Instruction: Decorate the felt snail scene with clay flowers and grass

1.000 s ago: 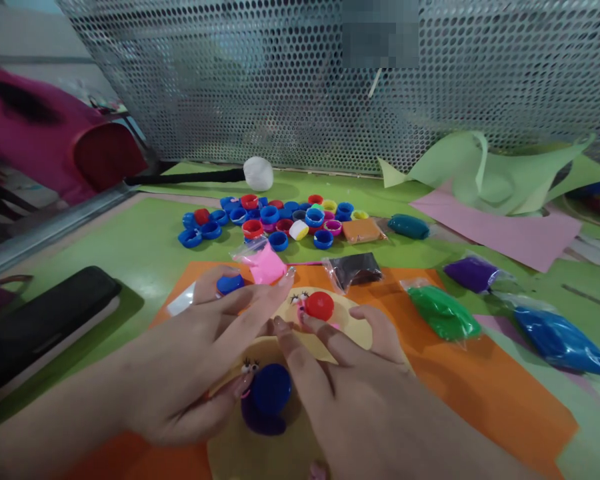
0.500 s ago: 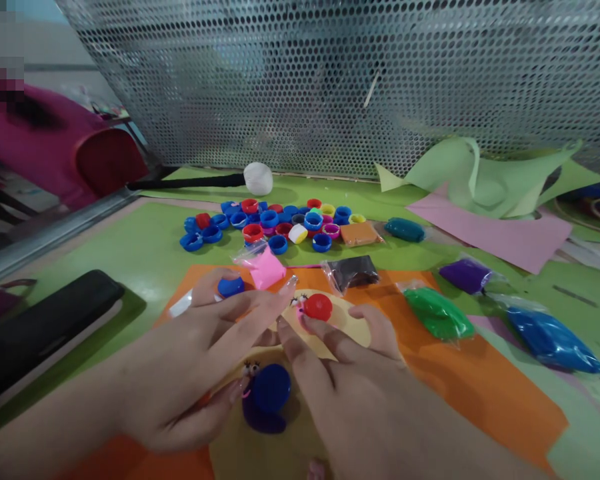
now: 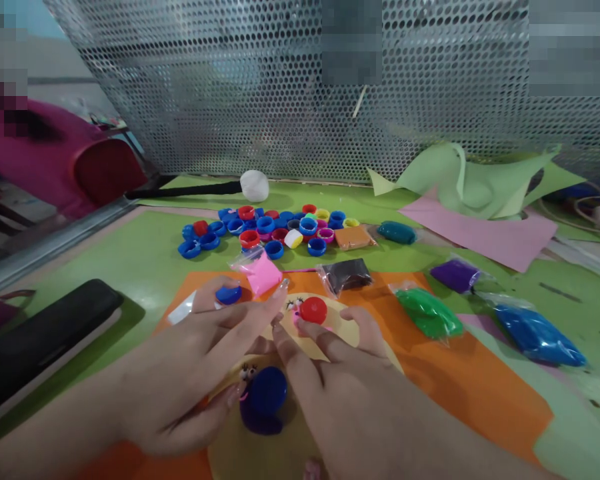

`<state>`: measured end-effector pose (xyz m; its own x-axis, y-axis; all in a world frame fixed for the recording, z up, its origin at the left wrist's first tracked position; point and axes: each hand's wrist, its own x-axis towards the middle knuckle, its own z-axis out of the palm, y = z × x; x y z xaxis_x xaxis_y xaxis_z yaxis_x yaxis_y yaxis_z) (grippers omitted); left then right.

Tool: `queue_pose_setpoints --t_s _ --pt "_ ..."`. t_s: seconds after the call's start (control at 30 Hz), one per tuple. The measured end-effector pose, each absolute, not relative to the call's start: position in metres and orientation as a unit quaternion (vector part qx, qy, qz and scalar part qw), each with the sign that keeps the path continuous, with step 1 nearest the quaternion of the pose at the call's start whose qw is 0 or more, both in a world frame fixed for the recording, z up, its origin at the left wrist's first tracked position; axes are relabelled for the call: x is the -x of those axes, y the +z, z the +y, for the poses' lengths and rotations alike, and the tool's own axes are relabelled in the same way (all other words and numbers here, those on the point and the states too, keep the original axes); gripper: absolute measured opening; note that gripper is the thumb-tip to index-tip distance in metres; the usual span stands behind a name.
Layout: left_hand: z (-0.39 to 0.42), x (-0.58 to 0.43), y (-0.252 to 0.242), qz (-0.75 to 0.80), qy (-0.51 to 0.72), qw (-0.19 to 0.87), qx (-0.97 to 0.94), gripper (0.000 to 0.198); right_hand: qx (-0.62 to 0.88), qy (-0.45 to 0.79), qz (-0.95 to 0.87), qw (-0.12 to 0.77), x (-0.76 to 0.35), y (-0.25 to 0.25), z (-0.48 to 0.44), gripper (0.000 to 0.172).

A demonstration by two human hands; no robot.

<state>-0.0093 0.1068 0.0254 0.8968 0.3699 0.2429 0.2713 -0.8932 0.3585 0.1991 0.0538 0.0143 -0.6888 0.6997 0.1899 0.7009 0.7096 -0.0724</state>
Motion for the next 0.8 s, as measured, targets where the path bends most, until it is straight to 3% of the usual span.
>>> queue_pose_setpoints --t_s 0.3,0.43,0.57,0.7,0.8 --pt "0.104 0.01 0.03 0.191 0.128 0.135 -0.964 0.076 0.378 -0.021 -0.92 0.106 -0.196 0.017 0.06 0.072" --pt "0.104 0.011 0.028 0.183 0.146 0.14 -0.962 0.076 0.386 -0.038 -0.913 0.125 -0.198 0.02 0.058 0.064" --pt "0.104 0.012 0.025 0.168 0.135 0.128 -0.968 0.077 0.394 -0.051 -0.907 0.14 -0.201 0.028 0.058 0.067" --pt "0.105 0.01 0.023 0.172 0.127 0.107 -0.971 0.079 0.405 -0.108 -0.899 0.13 -0.207 0.042 0.057 0.051" --pt "0.105 0.008 0.025 0.167 0.133 0.115 -0.97 0.081 0.421 -0.149 -0.887 0.115 -0.213 0.052 0.055 0.063"
